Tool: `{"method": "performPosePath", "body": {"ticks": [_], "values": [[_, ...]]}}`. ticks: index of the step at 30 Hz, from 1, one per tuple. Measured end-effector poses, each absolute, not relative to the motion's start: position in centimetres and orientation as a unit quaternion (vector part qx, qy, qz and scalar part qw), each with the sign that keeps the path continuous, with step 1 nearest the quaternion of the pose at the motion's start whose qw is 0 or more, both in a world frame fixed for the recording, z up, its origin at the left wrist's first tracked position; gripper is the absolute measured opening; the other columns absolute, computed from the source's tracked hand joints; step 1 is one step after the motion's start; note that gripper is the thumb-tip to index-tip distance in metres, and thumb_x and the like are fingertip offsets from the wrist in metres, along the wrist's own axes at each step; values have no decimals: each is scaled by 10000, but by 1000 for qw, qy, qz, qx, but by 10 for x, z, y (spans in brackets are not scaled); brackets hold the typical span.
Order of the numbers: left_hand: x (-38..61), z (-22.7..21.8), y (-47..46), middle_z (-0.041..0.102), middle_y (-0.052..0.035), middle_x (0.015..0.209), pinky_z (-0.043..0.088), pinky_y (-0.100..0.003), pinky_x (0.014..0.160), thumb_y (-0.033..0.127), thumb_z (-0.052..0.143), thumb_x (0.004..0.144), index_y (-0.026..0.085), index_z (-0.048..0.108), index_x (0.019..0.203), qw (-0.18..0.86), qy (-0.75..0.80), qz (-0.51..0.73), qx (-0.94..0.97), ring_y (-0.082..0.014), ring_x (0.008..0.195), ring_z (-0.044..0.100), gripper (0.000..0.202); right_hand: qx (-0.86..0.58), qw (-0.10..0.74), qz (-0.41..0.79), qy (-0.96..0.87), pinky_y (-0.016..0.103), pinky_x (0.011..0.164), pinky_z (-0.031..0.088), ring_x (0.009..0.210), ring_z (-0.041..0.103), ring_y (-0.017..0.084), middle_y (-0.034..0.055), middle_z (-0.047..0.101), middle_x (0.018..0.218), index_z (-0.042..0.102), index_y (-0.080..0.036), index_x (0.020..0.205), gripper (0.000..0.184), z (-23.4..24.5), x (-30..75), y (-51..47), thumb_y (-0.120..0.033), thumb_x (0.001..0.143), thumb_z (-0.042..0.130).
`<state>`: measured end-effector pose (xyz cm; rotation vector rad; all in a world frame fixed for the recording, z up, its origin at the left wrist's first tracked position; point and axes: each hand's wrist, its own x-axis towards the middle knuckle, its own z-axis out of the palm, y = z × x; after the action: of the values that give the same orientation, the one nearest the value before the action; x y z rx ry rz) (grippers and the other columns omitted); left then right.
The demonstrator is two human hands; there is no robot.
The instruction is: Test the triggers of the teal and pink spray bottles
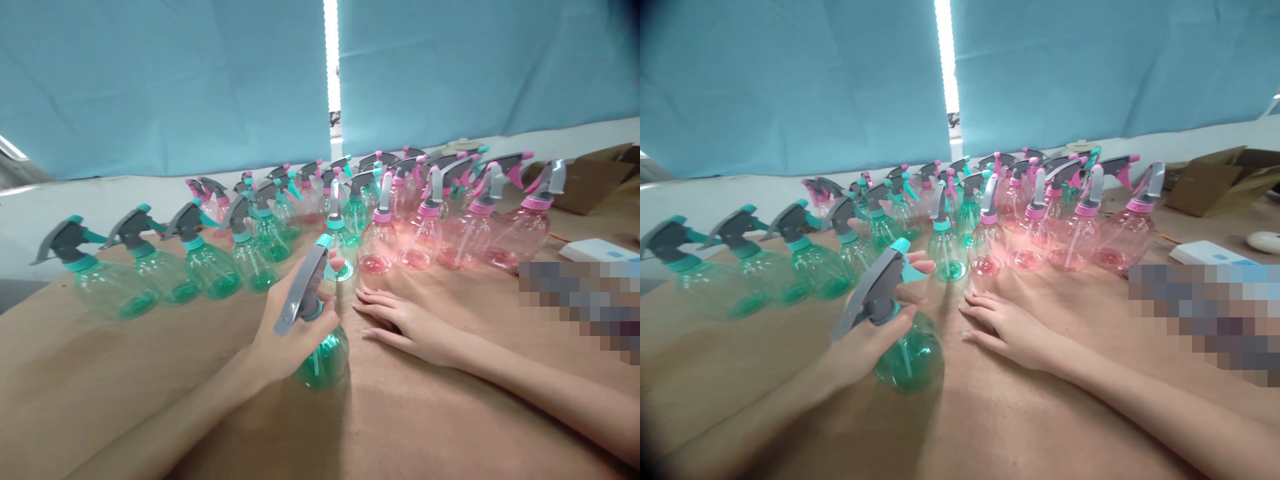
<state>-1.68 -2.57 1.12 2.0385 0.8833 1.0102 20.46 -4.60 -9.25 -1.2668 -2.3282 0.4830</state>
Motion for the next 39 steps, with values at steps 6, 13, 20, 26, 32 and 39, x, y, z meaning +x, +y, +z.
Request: {"method": "performPosePath", "body": {"ticks": [6, 13, 20, 26, 32, 39], "values": [[-18, 12, -26, 626, -41, 949, 476, -263, 583, 75, 507, 671, 171, 524, 1031, 358, 303, 402, 787, -111, 622, 557, 373, -456, 228, 178, -841, 477, 1111, 352, 1367, 381, 289, 114, 438, 1475, 487, -195, 1400, 531, -93, 205, -45, -492, 960, 458], [-23, 10, -26, 618, -13, 868, 508, -279, 661, 91, 541, 699, 201, 545, 963, 314, 313, 406, 799, -153, 743, 597, 286, -446, 236, 172, -846, 499, 1100, 362, 1357, 397, 293, 126, 444, 1468, 486, -201, 1397, 518, -96, 206, -44, -478, 960, 466], [-19, 4, -28, 637, -44, 1211, 540, -345, 838, 153, 565, 773, 235, 488, 1257, 278, 358, 407, 793, -151, 796, 630, 497, -441, 242, 160, -850, 481, 1069, 405, 1330, 433, 293, 130, 492, 1426, 530, -206, 1347, 472, -90, 204, -46, -464, 955, 479], [-18, -4, -27, 651, -42, 1149, 542, -328, 793, 266, 596, 842, 227, 542, 1168, 256, 371, 417, 789, -161, 855, 646, 333, -410, 282, 221, -839, 475, 1039, 428, 1268, 497, 287, 130, 508, 1401, 386, -216, 1420, 653, -74, 188, -63, -496, 874, 610], [-13, -11, -31, 602, -81, 1271, 533, -394, 878, 372, 676, 820, 252, 470, 1263, 287, 355, 443, 771, -228, 1038, 647, 503, -406, 379, 221, -802, 494, 1022, 436, 1294, 454, 332, 134, 484, 1410, 340, -229, 1408, 795, -54, 143, -81, -542, 774, 702], [-28, -5, -37, 445, -134, 1435, 445, -479, 1016, 418, 723, 755, 263, 270, 1416, 260, 362, 422, 790, -304, 1269, 489, 816, -462, 394, 115, -786, 486, 882, 495, 1104, 564, 335, 125, 583, 1225, 430, -236, 1328, 674, -53, 110, -72, -581, 789, 641]]}}
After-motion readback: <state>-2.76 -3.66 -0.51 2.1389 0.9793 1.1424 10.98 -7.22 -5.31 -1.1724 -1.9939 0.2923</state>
